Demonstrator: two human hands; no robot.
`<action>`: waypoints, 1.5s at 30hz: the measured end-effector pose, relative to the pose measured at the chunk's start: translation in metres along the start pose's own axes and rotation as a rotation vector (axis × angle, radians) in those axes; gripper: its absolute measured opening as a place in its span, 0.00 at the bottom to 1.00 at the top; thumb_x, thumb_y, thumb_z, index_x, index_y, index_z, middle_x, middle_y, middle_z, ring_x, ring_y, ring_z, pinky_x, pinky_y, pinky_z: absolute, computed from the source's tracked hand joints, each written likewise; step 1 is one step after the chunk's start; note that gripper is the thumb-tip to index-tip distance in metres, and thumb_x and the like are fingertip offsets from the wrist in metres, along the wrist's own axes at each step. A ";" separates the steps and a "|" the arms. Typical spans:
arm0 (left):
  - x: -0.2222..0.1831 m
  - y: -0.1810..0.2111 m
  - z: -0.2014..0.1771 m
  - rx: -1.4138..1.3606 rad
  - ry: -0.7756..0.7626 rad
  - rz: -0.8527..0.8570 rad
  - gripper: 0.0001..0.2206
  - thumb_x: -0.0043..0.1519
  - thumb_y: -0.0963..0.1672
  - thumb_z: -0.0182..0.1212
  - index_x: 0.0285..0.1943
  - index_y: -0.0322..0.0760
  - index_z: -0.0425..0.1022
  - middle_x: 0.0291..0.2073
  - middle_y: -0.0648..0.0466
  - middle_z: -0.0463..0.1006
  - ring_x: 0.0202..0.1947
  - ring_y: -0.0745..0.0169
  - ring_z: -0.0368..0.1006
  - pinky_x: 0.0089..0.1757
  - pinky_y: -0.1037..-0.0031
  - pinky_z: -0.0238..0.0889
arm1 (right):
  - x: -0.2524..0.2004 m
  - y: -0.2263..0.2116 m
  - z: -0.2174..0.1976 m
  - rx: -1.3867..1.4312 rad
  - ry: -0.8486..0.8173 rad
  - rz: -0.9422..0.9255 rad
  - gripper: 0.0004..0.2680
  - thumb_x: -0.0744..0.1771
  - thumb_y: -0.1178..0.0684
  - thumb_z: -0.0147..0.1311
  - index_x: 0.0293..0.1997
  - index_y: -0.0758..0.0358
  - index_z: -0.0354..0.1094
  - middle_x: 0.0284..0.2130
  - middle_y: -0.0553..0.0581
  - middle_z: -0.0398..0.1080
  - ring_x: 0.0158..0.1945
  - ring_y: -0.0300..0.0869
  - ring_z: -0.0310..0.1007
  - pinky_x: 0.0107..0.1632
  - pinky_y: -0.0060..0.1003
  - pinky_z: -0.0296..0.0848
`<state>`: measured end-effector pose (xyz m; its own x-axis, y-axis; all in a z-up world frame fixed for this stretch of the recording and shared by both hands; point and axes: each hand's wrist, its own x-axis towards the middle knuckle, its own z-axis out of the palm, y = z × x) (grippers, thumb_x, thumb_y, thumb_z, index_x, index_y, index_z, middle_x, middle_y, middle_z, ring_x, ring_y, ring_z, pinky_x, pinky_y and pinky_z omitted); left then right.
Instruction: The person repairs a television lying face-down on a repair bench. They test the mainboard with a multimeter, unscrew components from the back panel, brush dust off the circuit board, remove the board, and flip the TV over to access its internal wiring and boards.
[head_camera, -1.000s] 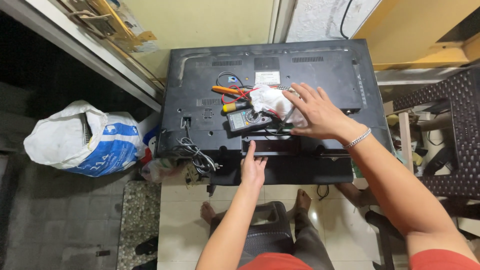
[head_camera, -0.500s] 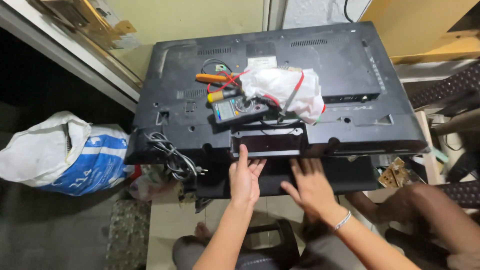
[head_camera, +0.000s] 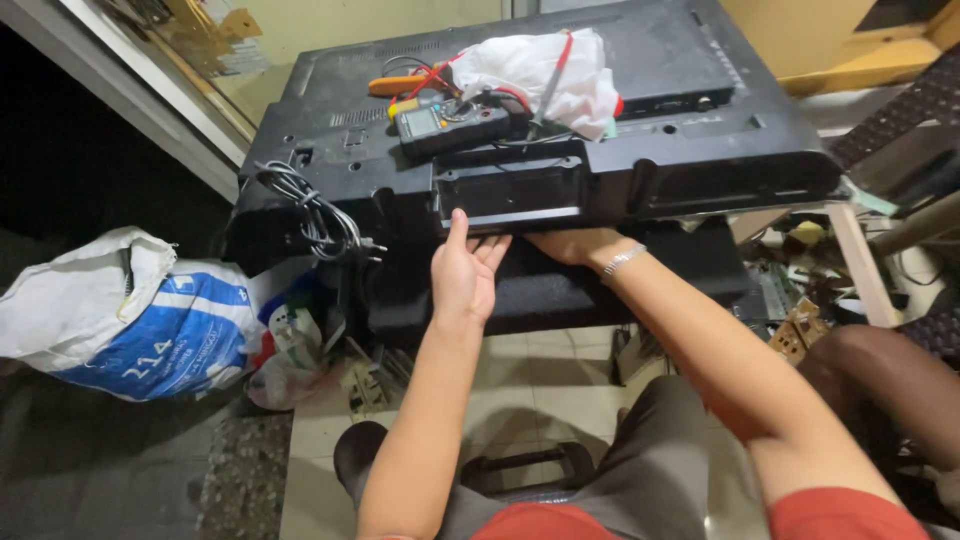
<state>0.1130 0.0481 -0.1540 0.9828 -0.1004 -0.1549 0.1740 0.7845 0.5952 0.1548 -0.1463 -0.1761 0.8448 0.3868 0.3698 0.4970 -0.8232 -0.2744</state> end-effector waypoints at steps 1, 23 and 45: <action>-0.001 -0.003 -0.001 -0.003 -0.009 0.004 0.22 0.69 0.49 0.52 0.62 0.24 0.67 0.57 0.39 0.74 0.59 0.39 0.71 0.58 0.51 0.67 | 0.000 -0.006 -0.001 -0.007 0.006 -0.003 0.21 0.68 0.38 0.49 0.63 0.62 0.68 0.62 0.67 0.66 0.63 0.61 0.66 0.62 0.52 0.63; 0.006 0.002 0.002 -0.015 0.059 -0.055 0.23 0.69 0.49 0.52 0.64 0.23 0.66 0.61 0.36 0.71 0.63 0.37 0.68 0.61 0.49 0.63 | 0.045 -0.009 0.052 -0.018 0.149 -0.107 0.17 0.64 0.42 0.55 0.56 0.54 0.71 0.55 0.61 0.72 0.59 0.56 0.68 0.61 0.54 0.64; 0.024 0.000 -0.002 -0.108 0.065 -0.111 0.21 0.70 0.48 0.50 0.65 0.25 0.65 0.61 0.35 0.70 0.64 0.36 0.67 0.63 0.44 0.58 | -0.004 -0.071 -0.003 0.218 -0.437 0.107 0.14 0.68 0.47 0.48 0.52 0.64 0.72 0.51 0.68 0.75 0.53 0.57 0.75 0.56 0.48 0.72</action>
<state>0.1367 0.0468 -0.1598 0.9511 -0.1530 -0.2682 0.2703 0.8323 0.4839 0.1153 -0.0906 -0.1554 0.8740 0.4815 -0.0645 0.3936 -0.7797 -0.4870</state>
